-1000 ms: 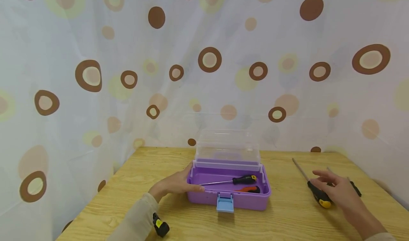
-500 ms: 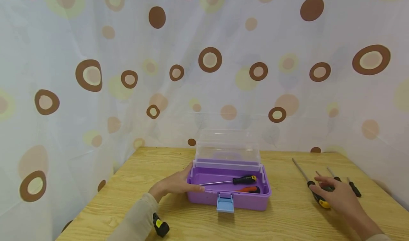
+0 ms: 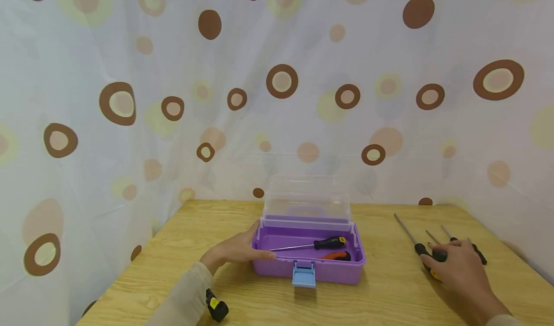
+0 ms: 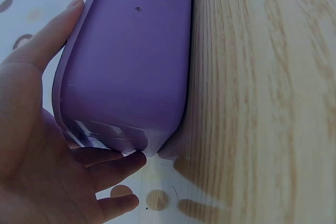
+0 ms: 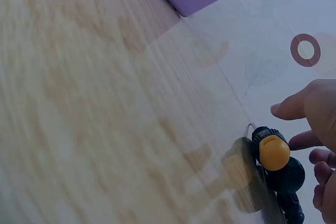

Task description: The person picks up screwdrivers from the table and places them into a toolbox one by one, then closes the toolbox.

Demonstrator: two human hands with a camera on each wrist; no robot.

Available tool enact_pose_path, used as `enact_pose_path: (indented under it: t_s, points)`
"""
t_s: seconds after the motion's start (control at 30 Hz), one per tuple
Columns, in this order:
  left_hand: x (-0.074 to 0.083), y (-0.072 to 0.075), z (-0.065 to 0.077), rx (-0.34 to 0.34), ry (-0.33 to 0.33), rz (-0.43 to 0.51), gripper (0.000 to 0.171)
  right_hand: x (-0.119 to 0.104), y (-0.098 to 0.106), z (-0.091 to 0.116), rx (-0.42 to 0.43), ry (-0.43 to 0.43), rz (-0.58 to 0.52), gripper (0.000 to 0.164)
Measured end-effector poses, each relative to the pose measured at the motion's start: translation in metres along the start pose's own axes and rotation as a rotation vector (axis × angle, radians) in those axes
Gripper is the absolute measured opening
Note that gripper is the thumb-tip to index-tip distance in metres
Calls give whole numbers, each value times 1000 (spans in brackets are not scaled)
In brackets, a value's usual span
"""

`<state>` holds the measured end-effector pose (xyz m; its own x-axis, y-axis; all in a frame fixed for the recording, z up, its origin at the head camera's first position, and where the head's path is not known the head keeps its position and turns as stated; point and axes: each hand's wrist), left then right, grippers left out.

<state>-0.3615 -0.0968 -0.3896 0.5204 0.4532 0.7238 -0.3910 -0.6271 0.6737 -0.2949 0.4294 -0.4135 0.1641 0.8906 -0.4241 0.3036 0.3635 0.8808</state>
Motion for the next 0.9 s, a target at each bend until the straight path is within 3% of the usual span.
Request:
enact_pose_path:
  t_s: [0.43,0.73,0.9]
  points:
    - [2,1,1,-3,1,8,131,4,-10,0,37,62,164,63]
    - [2,1,1,0,-19,34,131,3,-13,-2,2,-15,174,70]
    - [3,1,1,0,-21,38,131,5,-12,-3,-5,-27,160,63]
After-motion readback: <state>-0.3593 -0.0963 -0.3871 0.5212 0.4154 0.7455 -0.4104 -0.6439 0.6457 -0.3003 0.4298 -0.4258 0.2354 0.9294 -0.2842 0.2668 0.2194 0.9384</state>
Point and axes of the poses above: each hand's wrist, its own z-axis away from the middle knuckle, its own y-axis out of the back of the hand, x = y × z, and after that the axes turned 14 degrees about -y, right-handed
